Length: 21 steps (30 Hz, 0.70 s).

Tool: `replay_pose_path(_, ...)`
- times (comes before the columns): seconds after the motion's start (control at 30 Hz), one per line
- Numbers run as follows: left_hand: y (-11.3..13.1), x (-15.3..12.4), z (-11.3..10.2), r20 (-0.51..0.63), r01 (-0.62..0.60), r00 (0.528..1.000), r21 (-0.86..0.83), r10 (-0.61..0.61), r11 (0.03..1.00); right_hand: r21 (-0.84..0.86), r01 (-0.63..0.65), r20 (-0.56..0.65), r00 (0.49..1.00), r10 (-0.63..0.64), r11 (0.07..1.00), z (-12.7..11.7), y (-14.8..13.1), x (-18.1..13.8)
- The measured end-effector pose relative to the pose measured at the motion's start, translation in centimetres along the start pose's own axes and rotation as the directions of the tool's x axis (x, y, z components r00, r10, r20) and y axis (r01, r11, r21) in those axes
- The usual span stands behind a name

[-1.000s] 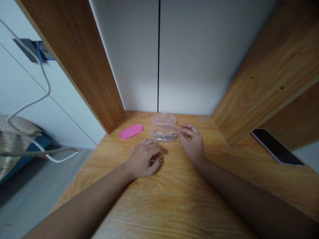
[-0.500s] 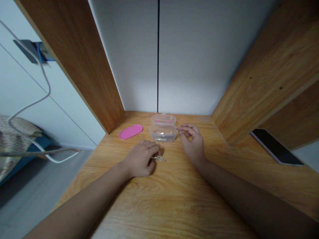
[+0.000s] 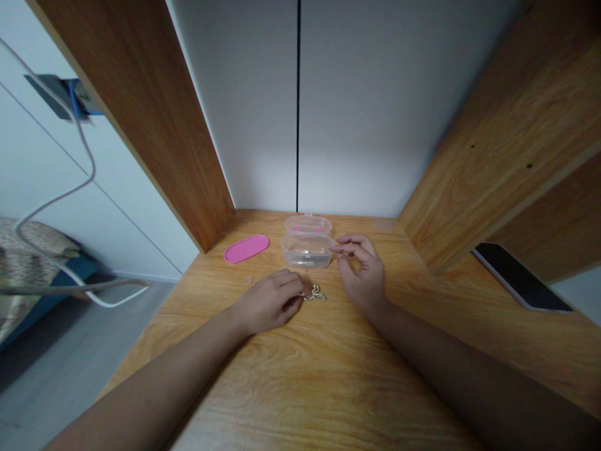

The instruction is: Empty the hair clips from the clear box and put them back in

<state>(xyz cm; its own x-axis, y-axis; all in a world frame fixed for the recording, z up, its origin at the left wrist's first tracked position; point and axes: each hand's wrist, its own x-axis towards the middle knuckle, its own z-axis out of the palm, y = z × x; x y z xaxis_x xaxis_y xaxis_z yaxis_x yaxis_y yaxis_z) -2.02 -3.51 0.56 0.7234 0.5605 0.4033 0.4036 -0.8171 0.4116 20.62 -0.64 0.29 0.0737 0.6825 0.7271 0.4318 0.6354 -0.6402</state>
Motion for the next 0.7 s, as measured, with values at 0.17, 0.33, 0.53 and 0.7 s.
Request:
replay_pose_path(0.17,0.2,0.0,0.1,-0.094,0.000,0.996,-0.054,-0.005,0.999,0.036,0.131,0.064,0.989,-0.133,0.991,-0.2,-0.9,-0.4)
replay_pose_path(0.33,0.6,0.0,-0.1,-0.217,-0.065,0.974,-0.016,0.060,0.998,0.160,0.213,0.307,0.917,-0.253,0.964,-0.5,-1.1,-0.9)
replay_pose_path(0.53,0.8,0.0,-0.2,-0.352,-0.125,0.928,0.004,0.119,0.992,0.213,0.218,0.450,0.843,-0.294,0.952,-0.4,-1.0,-1.1)
replay_pose_path(0.7,0.6,0.0,0.3,-0.413,-0.104,0.907,-0.025,0.084,0.994,0.213,0.247,0.413,0.854,-0.316,0.945,-0.1,-0.7,-1.2)
